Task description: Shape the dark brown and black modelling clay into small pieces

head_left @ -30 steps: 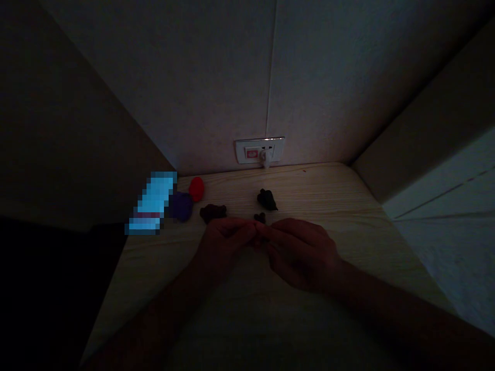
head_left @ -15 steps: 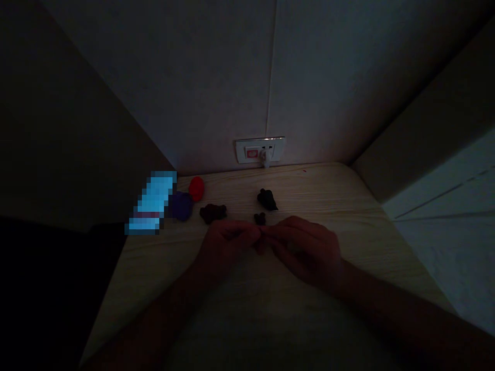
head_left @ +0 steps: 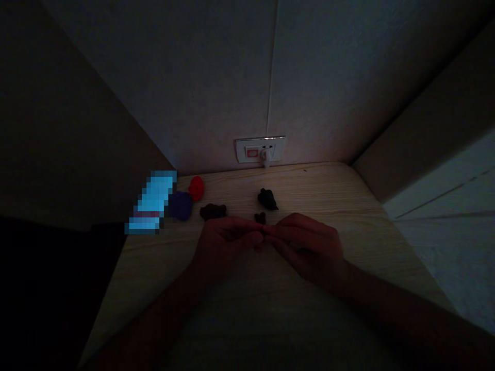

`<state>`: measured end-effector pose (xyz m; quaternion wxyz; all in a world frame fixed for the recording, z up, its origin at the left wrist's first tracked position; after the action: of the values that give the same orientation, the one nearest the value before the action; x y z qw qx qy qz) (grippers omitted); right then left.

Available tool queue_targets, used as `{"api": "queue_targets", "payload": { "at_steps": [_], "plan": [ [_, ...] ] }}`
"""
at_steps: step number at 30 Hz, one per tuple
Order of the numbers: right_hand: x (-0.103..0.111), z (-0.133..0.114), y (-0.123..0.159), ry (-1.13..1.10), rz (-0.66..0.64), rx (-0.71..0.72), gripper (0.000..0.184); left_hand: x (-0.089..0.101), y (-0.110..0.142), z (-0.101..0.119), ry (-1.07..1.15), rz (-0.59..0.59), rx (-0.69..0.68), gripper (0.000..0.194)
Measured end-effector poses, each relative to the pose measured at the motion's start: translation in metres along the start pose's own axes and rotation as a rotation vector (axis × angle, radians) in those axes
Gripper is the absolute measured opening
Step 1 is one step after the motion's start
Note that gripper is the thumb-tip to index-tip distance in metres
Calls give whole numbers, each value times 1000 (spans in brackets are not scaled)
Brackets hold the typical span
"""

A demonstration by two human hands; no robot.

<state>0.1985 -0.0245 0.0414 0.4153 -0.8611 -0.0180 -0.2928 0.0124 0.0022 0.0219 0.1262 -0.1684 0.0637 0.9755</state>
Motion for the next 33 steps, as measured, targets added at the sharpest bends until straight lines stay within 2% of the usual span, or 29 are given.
{"api": "queue_targets", "payload": {
  "at_steps": [9, 24, 33],
  "plan": [
    [0, -1, -2, -11, -5, -77, 13, -2, 3, 4, -97, 62, -3, 9],
    [-2, 1, 1, -67, -44, -113, 11, -4, 4, 7, -132, 61, -21, 13],
    [-2, 1, 0, -62, -65, -116, 8, -6, 5, 10, -130, 48, -50, 6]
  ]
}}
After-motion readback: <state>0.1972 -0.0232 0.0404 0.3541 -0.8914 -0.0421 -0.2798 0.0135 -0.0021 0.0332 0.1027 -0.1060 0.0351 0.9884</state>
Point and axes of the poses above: each hand's wrist, its own y-axis away from the middle knuckle, its own x-axis out of the back of the hand, z = x × y, the point moved 2 cm from there along -y, towards the middle knuckle, and after that the axes turned 9 degrees about y, right-handed, at the moved point
